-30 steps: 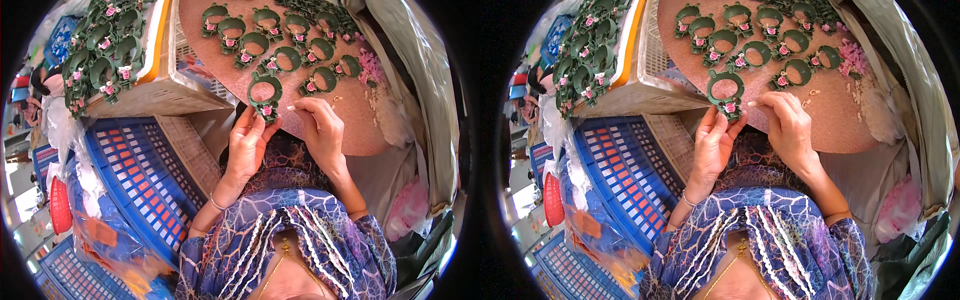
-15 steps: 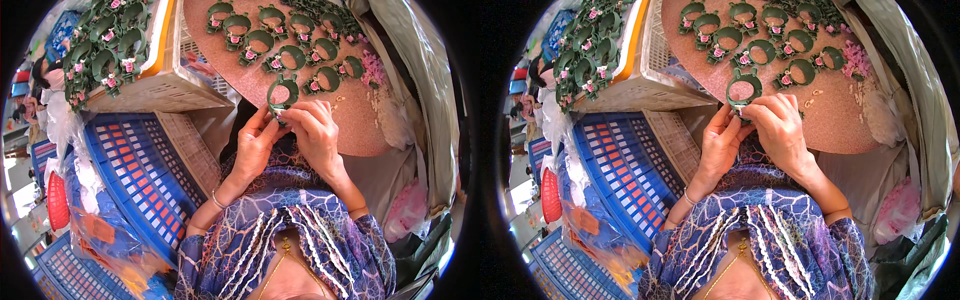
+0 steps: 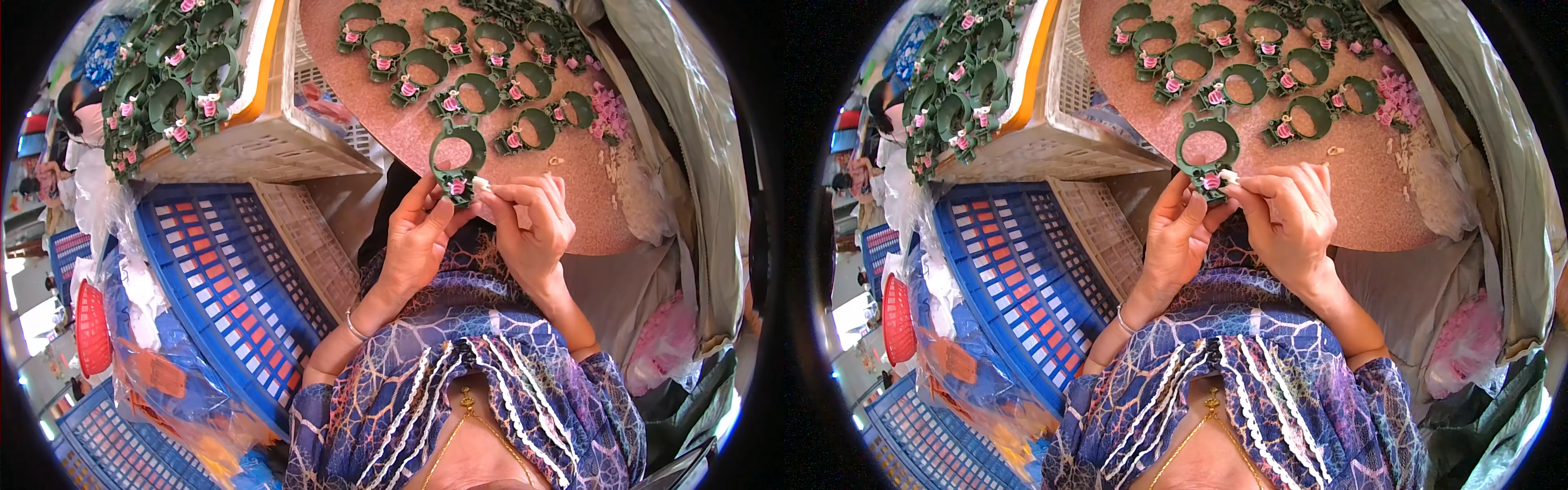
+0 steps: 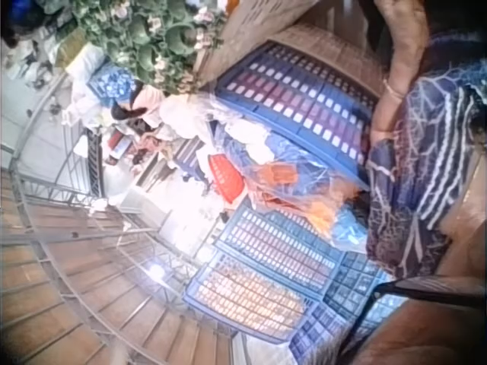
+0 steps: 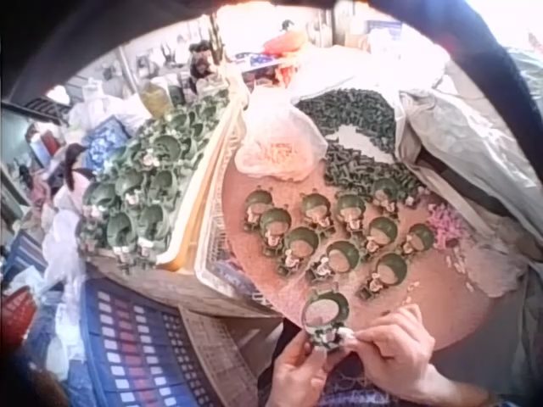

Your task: Assembling decorative components and stickers onto green plastic ring frames at a workstation.

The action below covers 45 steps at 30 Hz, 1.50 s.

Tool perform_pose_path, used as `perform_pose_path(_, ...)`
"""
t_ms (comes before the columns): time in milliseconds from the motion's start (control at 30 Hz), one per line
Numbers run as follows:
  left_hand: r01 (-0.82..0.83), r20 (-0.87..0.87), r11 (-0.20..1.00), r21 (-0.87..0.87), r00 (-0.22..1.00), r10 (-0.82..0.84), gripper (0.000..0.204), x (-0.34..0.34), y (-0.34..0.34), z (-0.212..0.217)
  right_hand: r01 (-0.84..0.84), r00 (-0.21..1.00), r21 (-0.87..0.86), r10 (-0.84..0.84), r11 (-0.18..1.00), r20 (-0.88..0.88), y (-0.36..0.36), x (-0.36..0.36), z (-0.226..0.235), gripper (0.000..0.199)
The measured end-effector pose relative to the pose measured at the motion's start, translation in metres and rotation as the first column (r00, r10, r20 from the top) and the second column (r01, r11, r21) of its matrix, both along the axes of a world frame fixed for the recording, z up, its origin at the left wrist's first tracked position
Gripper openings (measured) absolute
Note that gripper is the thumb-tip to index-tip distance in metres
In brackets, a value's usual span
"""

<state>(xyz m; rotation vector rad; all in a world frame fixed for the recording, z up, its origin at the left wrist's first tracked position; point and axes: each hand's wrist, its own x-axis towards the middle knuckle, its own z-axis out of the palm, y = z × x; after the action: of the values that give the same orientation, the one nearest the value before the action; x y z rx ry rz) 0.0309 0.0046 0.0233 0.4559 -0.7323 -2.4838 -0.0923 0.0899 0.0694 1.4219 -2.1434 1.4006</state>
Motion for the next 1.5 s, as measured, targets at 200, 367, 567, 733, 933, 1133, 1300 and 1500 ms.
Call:
perform_pose_path(200, -0.029, -0.023, 1.000, -0.007, 0.999, 0.029, 0.046, -0.001, 0.003, -0.003, 0.014, 1.000, 0.038, -0.013, 0.999, -0.021, 0.000, 0.000, -0.008, 0.018)
perform_pose_path(367, -0.035, -0.034, 0.999, -0.034, 0.999, 0.034, 0.044, -0.001, 0.004, -0.007, 0.023, 0.997, 0.074, -0.029, 0.997, 0.073, 0.000, 0.003, -0.008, 0.018)
perform_pose_path(567, -0.029, 0.015, 0.995, -0.093, 0.999, 0.031, 0.042, -0.001, 0.007, -0.010, 0.043, 0.991, 0.110, -0.056, 0.993, 0.119, -0.001, 0.005, -0.009, 0.018)
perform_pose_path(733, -0.017, 0.065, 0.983, -0.185, 0.997, 0.030, 0.041, 0.000, 0.010, -0.012, 0.039, 0.952, 0.210, -0.100, 0.977, 0.288, 0.000, 0.007, -0.005, 0.020)
perform_pose_path(933, 0.036, -0.030, 0.999, -0.013, 0.999, -0.036, 0.041, 0.000, 0.004, -0.002, -0.123, 0.451, -0.021, 0.074, 0.992, 0.890, 0.007, -0.002, -0.008, 0.034)
perform_pose_path(1133, 0.054, 0.003, 0.995, -0.088, 0.999, -0.054, 0.043, 0.002, 0.006, -0.001, -0.074, 0.627, 0.006, 0.042, 0.997, 0.778, 0.007, -0.005, -0.008, 0.040)
perform_pose_path(1300, 0.049, 0.062, 0.994, -0.098, 0.997, -0.043, 0.043, 0.003, 0.008, -0.007, -0.068, 0.834, 0.140, -0.021, 0.988, 0.551, 0.009, -0.004, -0.008, 0.036)
perform_pose_path(1500, -0.011, 0.052, 0.996, 0.091, 0.999, 0.006, 0.035, 0.005, -0.002, -0.005, 0.263, 0.938, 0.252, -0.308, 0.931, 0.160, 0.044, -0.071, 0.004, 0.009)
